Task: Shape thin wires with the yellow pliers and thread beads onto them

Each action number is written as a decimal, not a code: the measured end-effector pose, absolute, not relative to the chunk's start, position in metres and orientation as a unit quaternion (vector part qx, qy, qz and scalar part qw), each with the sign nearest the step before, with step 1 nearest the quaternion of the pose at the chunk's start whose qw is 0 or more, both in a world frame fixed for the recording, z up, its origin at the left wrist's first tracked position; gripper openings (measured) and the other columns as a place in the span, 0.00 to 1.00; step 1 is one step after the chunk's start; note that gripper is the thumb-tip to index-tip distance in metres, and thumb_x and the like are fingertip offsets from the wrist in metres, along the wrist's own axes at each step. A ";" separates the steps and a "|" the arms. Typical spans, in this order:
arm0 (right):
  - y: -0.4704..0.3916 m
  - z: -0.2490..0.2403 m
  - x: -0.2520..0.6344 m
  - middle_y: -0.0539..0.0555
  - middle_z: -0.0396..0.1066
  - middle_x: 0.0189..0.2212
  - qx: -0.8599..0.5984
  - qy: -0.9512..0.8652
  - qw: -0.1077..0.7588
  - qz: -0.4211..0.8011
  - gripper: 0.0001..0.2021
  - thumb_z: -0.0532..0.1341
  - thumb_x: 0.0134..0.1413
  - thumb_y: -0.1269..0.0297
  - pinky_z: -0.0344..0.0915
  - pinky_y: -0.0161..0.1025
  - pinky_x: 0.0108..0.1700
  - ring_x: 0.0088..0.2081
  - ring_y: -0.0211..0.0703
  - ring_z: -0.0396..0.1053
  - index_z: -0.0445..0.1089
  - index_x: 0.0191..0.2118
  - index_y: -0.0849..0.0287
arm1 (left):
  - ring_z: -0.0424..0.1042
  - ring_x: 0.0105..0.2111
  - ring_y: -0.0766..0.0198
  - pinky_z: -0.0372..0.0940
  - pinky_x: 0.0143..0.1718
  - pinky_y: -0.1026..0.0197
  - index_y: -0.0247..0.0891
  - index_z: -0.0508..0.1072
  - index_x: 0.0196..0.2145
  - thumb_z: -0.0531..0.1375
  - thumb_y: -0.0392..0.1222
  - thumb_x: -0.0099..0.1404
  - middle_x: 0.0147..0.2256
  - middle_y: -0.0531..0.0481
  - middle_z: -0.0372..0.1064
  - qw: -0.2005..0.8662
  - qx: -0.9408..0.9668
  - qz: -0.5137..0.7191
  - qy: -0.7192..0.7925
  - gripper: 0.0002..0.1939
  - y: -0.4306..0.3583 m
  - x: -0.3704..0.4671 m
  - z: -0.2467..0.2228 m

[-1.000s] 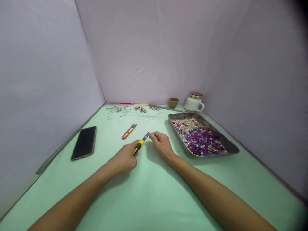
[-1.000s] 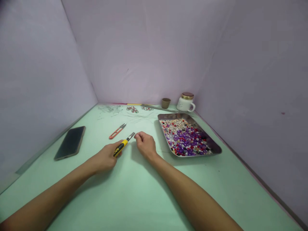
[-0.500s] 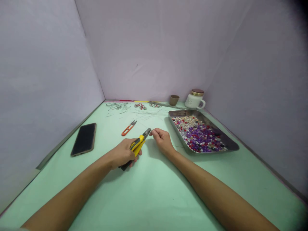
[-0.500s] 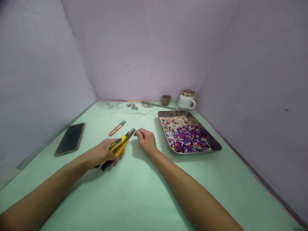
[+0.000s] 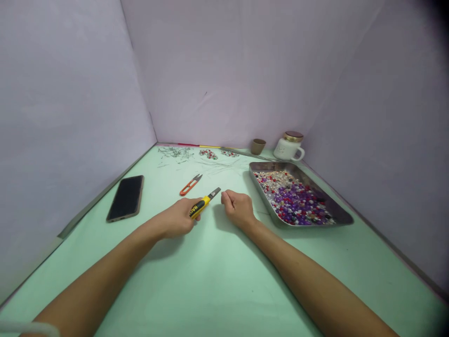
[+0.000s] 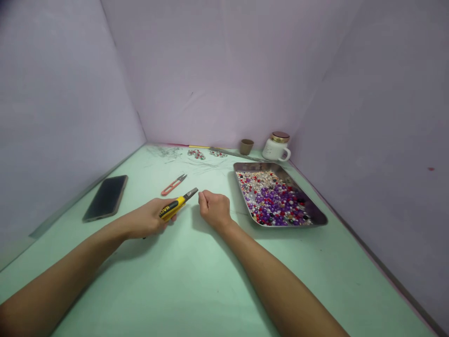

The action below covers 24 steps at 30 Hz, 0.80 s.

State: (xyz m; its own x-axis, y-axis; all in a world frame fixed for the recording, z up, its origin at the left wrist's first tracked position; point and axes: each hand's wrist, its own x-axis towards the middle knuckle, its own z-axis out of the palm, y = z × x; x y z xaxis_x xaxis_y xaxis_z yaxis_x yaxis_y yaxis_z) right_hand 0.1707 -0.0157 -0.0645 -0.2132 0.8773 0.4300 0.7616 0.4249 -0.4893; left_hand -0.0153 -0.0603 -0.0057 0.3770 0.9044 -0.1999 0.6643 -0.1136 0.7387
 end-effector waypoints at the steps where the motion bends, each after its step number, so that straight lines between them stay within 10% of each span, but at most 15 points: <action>1: -0.015 -0.065 0.170 0.51 0.65 0.17 -0.536 -0.776 0.323 0.078 0.18 0.45 0.56 0.60 0.48 0.34 0.26 0.22 0.38 0.61 0.65 0.21 0.58 | 0.64 0.25 0.61 0.56 0.24 0.63 0.40 0.66 0.29 0.52 0.28 0.42 0.24 0.52 0.63 0.350 0.745 0.153 0.548 0.14 -0.061 -0.015 -0.008; 6: -0.012 -0.065 0.167 0.52 0.68 0.18 -0.560 -0.779 0.278 0.056 0.18 0.46 0.56 0.59 0.44 0.35 0.25 0.21 0.38 0.60 0.66 0.22 0.57 | 0.66 0.31 0.50 0.54 0.30 0.57 0.41 0.58 0.51 0.53 0.27 0.43 0.35 0.42 0.65 0.166 0.750 0.104 0.632 0.35 -0.071 0.000 -0.016; 11: -0.010 -0.066 0.168 0.52 0.68 0.20 -0.561 -0.772 0.290 0.074 0.18 0.46 0.56 0.60 0.45 0.35 0.26 0.23 0.39 0.62 0.67 0.24 0.57 | 0.66 0.33 0.49 0.54 0.31 0.58 0.39 0.55 0.53 0.53 0.27 0.44 0.37 0.40 0.64 0.151 0.747 0.101 0.639 0.36 -0.074 0.007 -0.015; 17: -0.012 -0.065 0.173 0.49 0.66 0.18 -0.534 -0.781 0.315 0.068 0.18 0.44 0.57 0.61 0.48 0.33 0.27 0.23 0.37 0.62 0.65 0.24 0.57 | 0.62 0.22 0.65 0.55 0.21 0.65 0.39 0.63 0.29 0.51 0.28 0.43 0.23 0.54 0.61 0.396 0.720 0.166 0.546 0.14 -0.066 -0.005 -0.009; 24: -0.015 -0.064 0.175 0.49 0.63 0.16 -0.514 -0.774 0.367 0.051 0.19 0.42 0.58 0.62 0.51 0.32 0.27 0.21 0.36 0.60 0.63 0.23 0.58 | 0.64 0.22 0.67 0.60 0.17 0.65 0.35 0.63 0.31 0.51 0.29 0.43 0.28 0.49 0.64 0.675 0.559 0.227 0.425 0.14 -0.068 -0.004 -0.006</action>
State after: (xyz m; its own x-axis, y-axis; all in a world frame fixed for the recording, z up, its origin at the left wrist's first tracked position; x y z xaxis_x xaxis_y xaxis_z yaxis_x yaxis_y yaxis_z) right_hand 0.1752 -0.0146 -0.0637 -0.2022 0.8328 0.5153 0.7581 0.4662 -0.4561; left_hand -0.0039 -0.0676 -0.0061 0.5360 0.7811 -0.3202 0.1699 0.2717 0.9473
